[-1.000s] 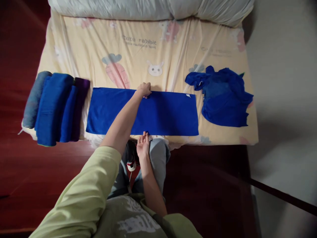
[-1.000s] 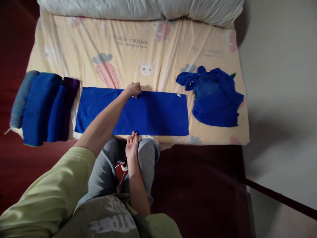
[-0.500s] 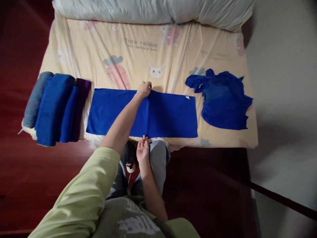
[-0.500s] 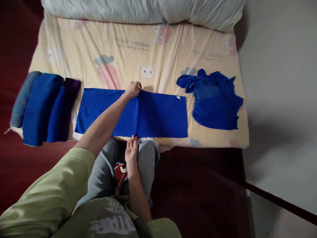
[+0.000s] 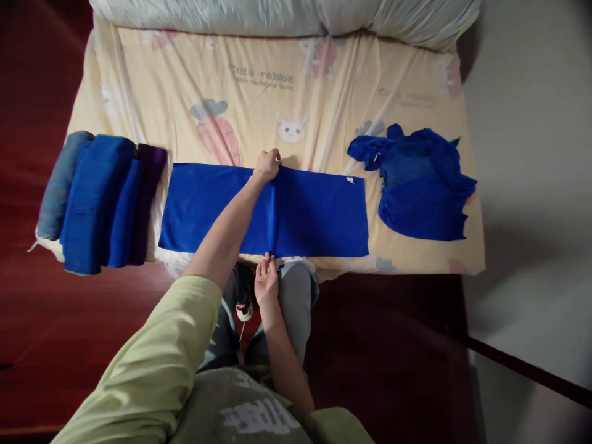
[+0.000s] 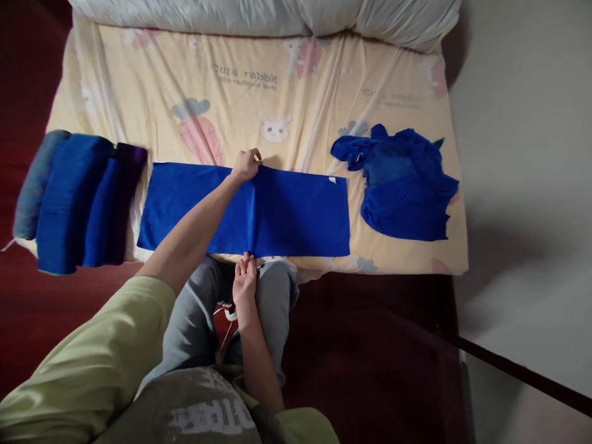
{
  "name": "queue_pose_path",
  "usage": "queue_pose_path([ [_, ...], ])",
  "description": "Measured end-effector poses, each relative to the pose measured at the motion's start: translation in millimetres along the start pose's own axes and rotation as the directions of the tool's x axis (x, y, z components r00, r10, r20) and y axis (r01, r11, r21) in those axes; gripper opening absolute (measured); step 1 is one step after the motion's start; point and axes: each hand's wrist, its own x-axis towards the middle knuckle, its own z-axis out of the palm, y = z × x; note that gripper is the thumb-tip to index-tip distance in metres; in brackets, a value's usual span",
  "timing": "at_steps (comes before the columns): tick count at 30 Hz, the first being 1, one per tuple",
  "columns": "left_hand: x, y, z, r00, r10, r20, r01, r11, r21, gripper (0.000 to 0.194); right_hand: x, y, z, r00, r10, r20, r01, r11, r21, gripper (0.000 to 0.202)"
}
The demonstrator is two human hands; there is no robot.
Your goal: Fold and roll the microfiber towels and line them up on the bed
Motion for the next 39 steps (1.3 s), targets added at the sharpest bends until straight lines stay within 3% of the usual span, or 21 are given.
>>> queue_pose_path([
  [6,-4,-7,3.5,0.996,0.025,0.084,-0.03,0.998,0.05,0.03,4,-4,13,0.999,-0.008,0.038,0.008,1.0,-0.014,0.016],
  [11,-8,3,-8.3,0.997,0.06,0.044,-0.062,0.998,0.031,0.032,-4,-5,10,0.997,-0.013,0.073,0.018,0.998,-0.06,0.011],
  [20,-40,20,-65.8,0.982,0.13,-0.134,-0.142,0.986,-0.087,0.024,-39,-9,9,0.967,-0.063,0.246,0.1,0.985,-0.142,0.023],
  [24,-63,26,-97.0,0.97,0.118,-0.214,-0.155,0.974,-0.165,0.015,-62,-20,10,0.914,-0.189,0.359,0.282,0.932,-0.228,0.031],
  [27,-86,33,-124.6,0.958,0.105,-0.266,-0.176,0.95,-0.259,0.01,-74,-47,11,0.862,-0.349,0.368,0.468,0.826,-0.313,0.036],
  [29,-105,39,-145.9,0.952,0.083,-0.294,-0.183,0.926,-0.331,0.009,-80,-74,11,0.805,-0.451,0.385,0.584,0.718,-0.379,0.041],
  [32,-138,50,-181.0,0.931,0.067,-0.358,-0.226,0.877,-0.424,0.008,-89,-124,14,0.666,-0.576,0.475,0.743,0.447,-0.499,0.05],
  [36,-186,63,-229.1,0.901,0.069,-0.428,-0.33,0.751,-0.572,0.016,-110,-192,33,0.383,-0.757,0.529,0.874,0.112,-0.473,0.058],
  [39,-218,73,-263.3,0.869,0.109,-0.482,-0.422,0.672,-0.608,0.02,-137,-235,61,0.223,-0.816,0.533,0.908,-0.025,-0.418,0.061],
])
